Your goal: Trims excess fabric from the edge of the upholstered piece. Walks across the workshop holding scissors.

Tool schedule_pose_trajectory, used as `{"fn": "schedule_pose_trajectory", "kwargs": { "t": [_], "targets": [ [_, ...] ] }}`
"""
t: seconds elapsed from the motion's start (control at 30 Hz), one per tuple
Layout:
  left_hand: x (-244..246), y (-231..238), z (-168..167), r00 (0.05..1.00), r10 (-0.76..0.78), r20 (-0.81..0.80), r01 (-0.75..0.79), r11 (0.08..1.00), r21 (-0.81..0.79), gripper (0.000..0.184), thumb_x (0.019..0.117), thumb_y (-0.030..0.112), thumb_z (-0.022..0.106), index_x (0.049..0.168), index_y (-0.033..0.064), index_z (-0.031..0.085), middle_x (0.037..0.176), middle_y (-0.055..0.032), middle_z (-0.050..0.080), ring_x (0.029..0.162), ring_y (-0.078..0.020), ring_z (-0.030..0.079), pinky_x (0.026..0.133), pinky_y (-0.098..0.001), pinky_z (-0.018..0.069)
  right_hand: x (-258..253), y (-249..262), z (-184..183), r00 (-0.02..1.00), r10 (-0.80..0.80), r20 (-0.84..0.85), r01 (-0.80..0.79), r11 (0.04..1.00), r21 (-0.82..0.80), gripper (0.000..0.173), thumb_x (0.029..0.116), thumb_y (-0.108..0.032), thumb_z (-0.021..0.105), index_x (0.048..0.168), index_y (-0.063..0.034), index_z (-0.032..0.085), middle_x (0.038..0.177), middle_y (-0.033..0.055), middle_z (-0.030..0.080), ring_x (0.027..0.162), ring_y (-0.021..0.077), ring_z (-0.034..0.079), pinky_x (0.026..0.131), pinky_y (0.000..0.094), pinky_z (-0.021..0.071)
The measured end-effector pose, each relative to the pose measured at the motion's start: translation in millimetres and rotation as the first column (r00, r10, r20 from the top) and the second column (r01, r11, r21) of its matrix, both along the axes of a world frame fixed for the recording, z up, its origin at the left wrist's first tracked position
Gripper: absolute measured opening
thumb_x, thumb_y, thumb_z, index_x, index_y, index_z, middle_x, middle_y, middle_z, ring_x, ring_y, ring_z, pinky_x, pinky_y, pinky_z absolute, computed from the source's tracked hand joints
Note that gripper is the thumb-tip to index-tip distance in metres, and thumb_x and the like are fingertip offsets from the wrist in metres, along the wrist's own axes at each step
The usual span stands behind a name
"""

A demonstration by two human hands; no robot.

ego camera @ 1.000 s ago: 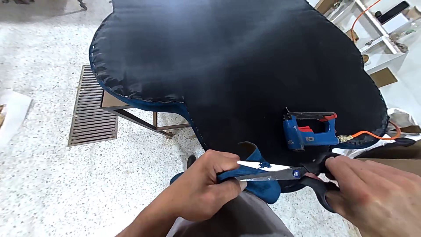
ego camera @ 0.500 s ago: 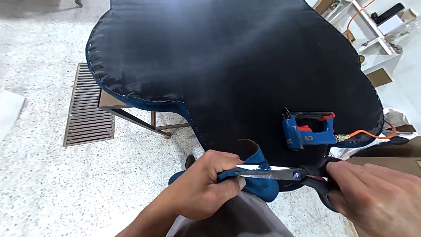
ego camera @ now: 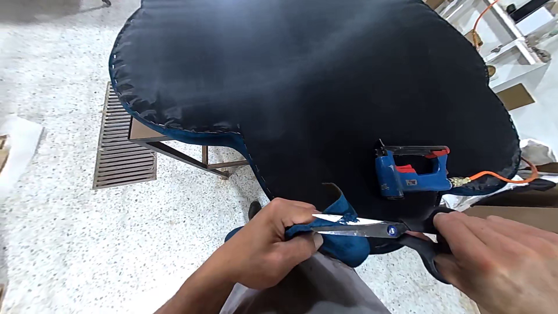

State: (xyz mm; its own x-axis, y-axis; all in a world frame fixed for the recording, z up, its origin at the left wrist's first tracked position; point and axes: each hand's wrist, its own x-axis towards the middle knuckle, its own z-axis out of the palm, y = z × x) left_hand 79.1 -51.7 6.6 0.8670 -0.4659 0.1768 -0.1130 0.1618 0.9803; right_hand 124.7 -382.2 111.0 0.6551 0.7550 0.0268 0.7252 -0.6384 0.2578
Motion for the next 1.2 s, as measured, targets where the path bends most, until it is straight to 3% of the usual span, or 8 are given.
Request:
{"fn": "schedule_pose_trajectory", "kwargs": {
  "t": [0.1,0.23,0.33,0.4,0.5,0.63,0.87,1.2],
  "targets": [
    [1.5,0.2,-1.1,1.0,0.004,-0.02,-0.004,1.0,-0.012,0.017,0.099,0.007,0.056,0.097,0.0015,0.072,0.09,-0.002,0.068,0.084,-0.0059,0.064,0.073,-0.024,0.0552,3.5,0.0,-2.9,1.0,-0.002,-0.015,0.002,1.0,0.009,0.025,0.0922,-0.026,0.056,0.074,-0.0086,0.052,0.056,0.0067,0.047,0.043,0.0242,0.048,0.04,0.0377,0.0295],
    [1.3,10.0,-10.4,1.0,0.005,-0.021,-0.006,1.0,-0.027,0.016,0.0987,0.008,0.057,0.095,0.0018,0.072,0.09,-0.0029,0.069,0.086,-0.0068,0.065,0.075,-0.0249,0.0556,-0.9,14.5,-9.4,1.0,-0.029,0.001,0.029,1.0,-0.003,0.036,0.0986,-0.036,0.051,0.076,-0.0078,0.053,0.058,0.0073,0.048,0.046,0.0253,0.05,0.04,0.0382,0.0319],
    [11.8,36.1,-19.7,0.998,-0.065,-0.004,0.065,0.998,-0.015,0.019,0.1002,0.01,0.056,0.1,0.0002,0.072,0.096,-0.0052,0.071,0.092,-0.0081,0.067,0.08,-0.0277,0.0576,-9.9,37.5,-13.1,0.997,-0.07,0.017,0.07,0.998,-0.006,0.025,0.0917,-0.025,0.054,0.073,-0.0092,0.051,0.055,0.0058,0.046,0.043,0.0234,0.047,0.039,0.0369,0.0296],
    [18.2,55.2,-22.4,0.992,-0.125,0.001,0.125,0.992,-0.005,0.019,0.1001,0.011,0.055,0.099,0.0009,0.072,0.094,-0.0041,0.07,0.09,-0.007,0.066,0.078,-0.0264,0.0565,-19.2,54.7,-10.7,0.993,-0.122,0.006,0.122,0.992,-0.03,0.024,0.0916,-0.024,0.055,0.074,-0.0086,0.052,0.057,0.0066,0.047,0.044,0.024,0.048,0.04,0.0374,0.0302],
    [27.7,80.8,-23.0,0.983,-0.185,-0.003,0.185,0.983,0.015,0.02,0.1001,0.011,0.055,0.103,0.0025,0.073,0.094,-0.0021,0.071,0.089,-0.0048,0.066,0.077,-0.0246,0.0569,-26.5,77.6,-6.8,0.979,-0.201,-0.032,0.198,0.977,-0.075,0.032,0.0943,-0.034,0.057,0.078,-0.0065,0.054,0.06,0.0089,0.051,0.047,0.0265,0.052,0.04,0.0397,0.0339],
    [39.3,99.3,-25.2,0.974,-0.226,0.006,0.226,0.974,0.016,0.019,0.1,0.011,0.055,0.098,0.0027,0.072,0.089,-0.0009,0.068,0.085,-0.004,0.064,0.073,-0.0228,0.0547,-32.0,96.5,-5.7,0.97,-0.237,-0.057,0.232,0.969,-0.09,0.029,0.0947,-0.028,0.057,0.076,-0.0064,0.054,0.058,0.0095,0.05,0.045,0.0265,0.051,0.039,0.0394,0.0324],
    [51.8,105.7,-21.9,0.969,-0.246,0.003,0.246,0.969,0.038,0.019,0.0995,0.01,0.055,0.101,0.0051,0.073,0.091,0.0012,0.07,0.087,-0.0022,0.066,0.074,-0.0212,0.056,-30.3,106.0,-2.8,0.958,-0.282,-0.05,0.274,0.955,-0.116,0.03,0.0915,-0.031,0.058,0.077,-0.0049,0.055,0.059,0.0104,0.051,0.046,0.0279,0.053,0.039,0.0405,0.0344],
    [56.5,94.7,-13.4,0.964,-0.26,0.053,0.257,0.965,0.061,0.019,0.0994,0.009,0.054,0.096,0.0026,0.072,0.087,0.0005,0.068,0.083,-0.0016,0.063,0.071,-0.0195,0.0537,-22.4,91.7,-6.1,0.973,-0.228,-0.028,0.227,0.973,-0.042,0.034,0.0963,-0.033,0.055,0.075,-0.0065,0.053,0.057,0.0088,0.049,0.044,0.0256,0.05,0.039,0.0387,0.0318]
  ]
}}
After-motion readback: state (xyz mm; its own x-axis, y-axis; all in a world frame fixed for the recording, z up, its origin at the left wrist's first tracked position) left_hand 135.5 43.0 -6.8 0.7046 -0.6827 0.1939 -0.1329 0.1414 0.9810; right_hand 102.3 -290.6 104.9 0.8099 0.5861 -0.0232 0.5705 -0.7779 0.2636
